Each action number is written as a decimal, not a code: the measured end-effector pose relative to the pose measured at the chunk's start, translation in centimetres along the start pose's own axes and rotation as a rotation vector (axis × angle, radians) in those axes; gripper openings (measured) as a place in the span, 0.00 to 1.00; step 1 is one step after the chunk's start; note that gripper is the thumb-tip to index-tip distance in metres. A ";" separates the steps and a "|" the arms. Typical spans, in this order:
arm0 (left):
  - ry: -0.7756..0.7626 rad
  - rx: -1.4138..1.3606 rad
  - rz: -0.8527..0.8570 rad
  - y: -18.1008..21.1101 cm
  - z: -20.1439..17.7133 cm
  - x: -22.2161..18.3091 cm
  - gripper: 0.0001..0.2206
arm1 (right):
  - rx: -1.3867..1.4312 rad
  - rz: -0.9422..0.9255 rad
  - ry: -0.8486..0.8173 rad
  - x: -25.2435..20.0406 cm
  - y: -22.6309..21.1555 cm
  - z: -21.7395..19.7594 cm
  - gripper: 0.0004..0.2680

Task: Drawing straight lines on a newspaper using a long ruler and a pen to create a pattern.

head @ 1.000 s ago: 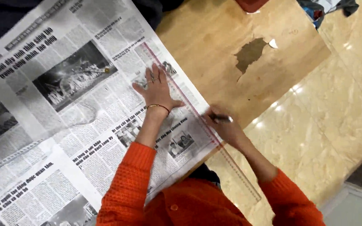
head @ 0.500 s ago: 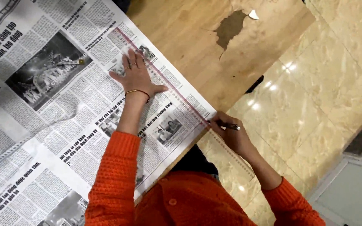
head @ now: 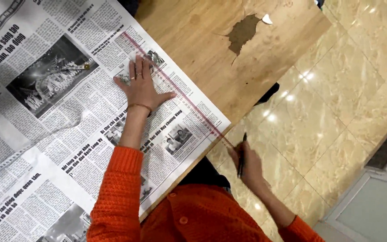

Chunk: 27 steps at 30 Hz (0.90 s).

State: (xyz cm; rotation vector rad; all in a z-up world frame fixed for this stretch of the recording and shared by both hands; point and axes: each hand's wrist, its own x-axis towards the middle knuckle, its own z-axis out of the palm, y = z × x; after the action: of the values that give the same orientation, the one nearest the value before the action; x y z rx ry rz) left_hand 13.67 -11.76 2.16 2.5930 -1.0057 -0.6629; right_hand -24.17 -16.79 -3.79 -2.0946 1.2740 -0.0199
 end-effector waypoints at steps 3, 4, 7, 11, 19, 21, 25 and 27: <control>0.123 -0.070 0.021 -1.8 1.2 -2.3 0.47 | 0.283 0.170 -0.006 -2.2 0.0 1.5 0.12; 0.126 -0.070 0.015 -2.7 1.6 -3.3 0.47 | 0.283 0.165 -0.011 -2.4 0.2 2.5 0.12; 0.263 -0.103 -0.028 -6.0 3.2 -6.5 0.38 | 0.401 0.037 -0.003 -3.6 0.2 4.8 0.12; 0.512 0.024 0.004 -13.0 4.3 -9.9 0.33 | 0.364 -0.194 -0.078 -4.6 -2.6 5.1 0.13; 0.666 0.108 -0.114 -24.6 1.8 -14.3 0.29 | 0.334 -0.257 -0.128 -8.7 -7.0 6.9 0.13; 0.738 0.092 -0.192 -26.2 1.6 -14.7 0.31 | 1.098 0.268 -0.184 -9.5 -10.2 6.3 0.13; 0.570 0.079 -0.362 -21.9 -1.4 -14.5 0.33 | 0.597 -0.082 -0.086 -11.1 -9.9 7.4 0.14; 0.322 -0.081 -0.239 -18.0 -3.0 -14.1 0.31 | 0.688 0.125 -0.067 -11.3 -9.9 8.1 0.14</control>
State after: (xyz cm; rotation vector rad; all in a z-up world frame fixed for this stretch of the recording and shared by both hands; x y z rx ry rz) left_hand 16.07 11.16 1.74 2.6565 -0.5659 -0.3121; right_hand -19.57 -0.56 -1.03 -1.4145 1.1441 -0.2888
